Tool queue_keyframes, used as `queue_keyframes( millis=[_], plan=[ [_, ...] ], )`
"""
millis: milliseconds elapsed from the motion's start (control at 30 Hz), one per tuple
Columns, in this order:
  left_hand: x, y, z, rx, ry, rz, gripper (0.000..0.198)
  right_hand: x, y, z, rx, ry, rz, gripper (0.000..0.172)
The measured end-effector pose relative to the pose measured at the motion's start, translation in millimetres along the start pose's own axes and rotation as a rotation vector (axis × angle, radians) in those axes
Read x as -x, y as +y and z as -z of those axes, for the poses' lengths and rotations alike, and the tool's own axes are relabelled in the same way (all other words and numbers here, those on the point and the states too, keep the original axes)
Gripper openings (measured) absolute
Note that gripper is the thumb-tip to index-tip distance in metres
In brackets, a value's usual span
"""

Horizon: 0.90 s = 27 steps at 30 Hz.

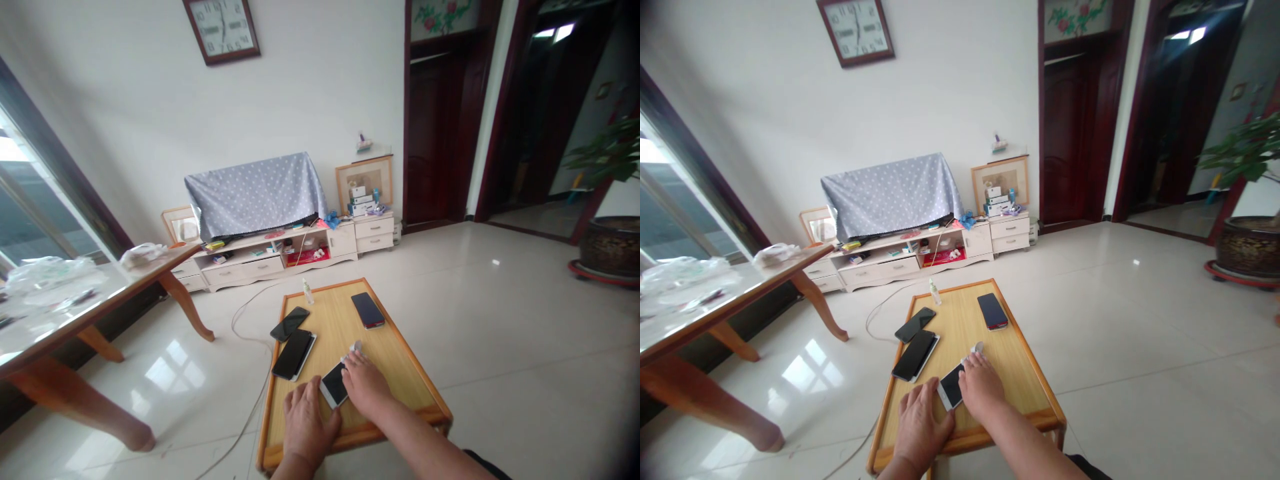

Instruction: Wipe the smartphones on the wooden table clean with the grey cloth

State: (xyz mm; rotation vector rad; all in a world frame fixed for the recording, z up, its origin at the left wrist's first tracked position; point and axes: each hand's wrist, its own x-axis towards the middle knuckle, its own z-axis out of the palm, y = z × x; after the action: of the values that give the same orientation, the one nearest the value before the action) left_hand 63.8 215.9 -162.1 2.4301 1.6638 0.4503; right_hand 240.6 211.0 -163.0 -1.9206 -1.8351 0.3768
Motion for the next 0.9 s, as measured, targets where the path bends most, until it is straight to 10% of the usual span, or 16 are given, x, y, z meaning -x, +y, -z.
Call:
queue_keyframes(
  millis=[267,500,733,900],
  plan=[
    [-1.8,-2.4,0.6,0.008,-0.040,-0.030,0.058,37.2,-26.1,-21.3,-0.098,-0.086,0.274,0.050],
    [-0.1,3.3,2.7,0.004,0.006,-0.005,0.059,15.0,10.1,3.8,-0.002,-0.010,-0.031,0.053],
    [-4.4,1.9,-0.3,-0.010,-0.035,-0.007,0.058,42.7,-15.2,-11.9,-0.091,-0.083,0.203,0.052],
    [-6.9,9.4,1.3,-0.054,-0.011,-0.017,0.054,18.3,6.1,12.9,-0.050,-0.018,-0.005,0.050]
  ],
)
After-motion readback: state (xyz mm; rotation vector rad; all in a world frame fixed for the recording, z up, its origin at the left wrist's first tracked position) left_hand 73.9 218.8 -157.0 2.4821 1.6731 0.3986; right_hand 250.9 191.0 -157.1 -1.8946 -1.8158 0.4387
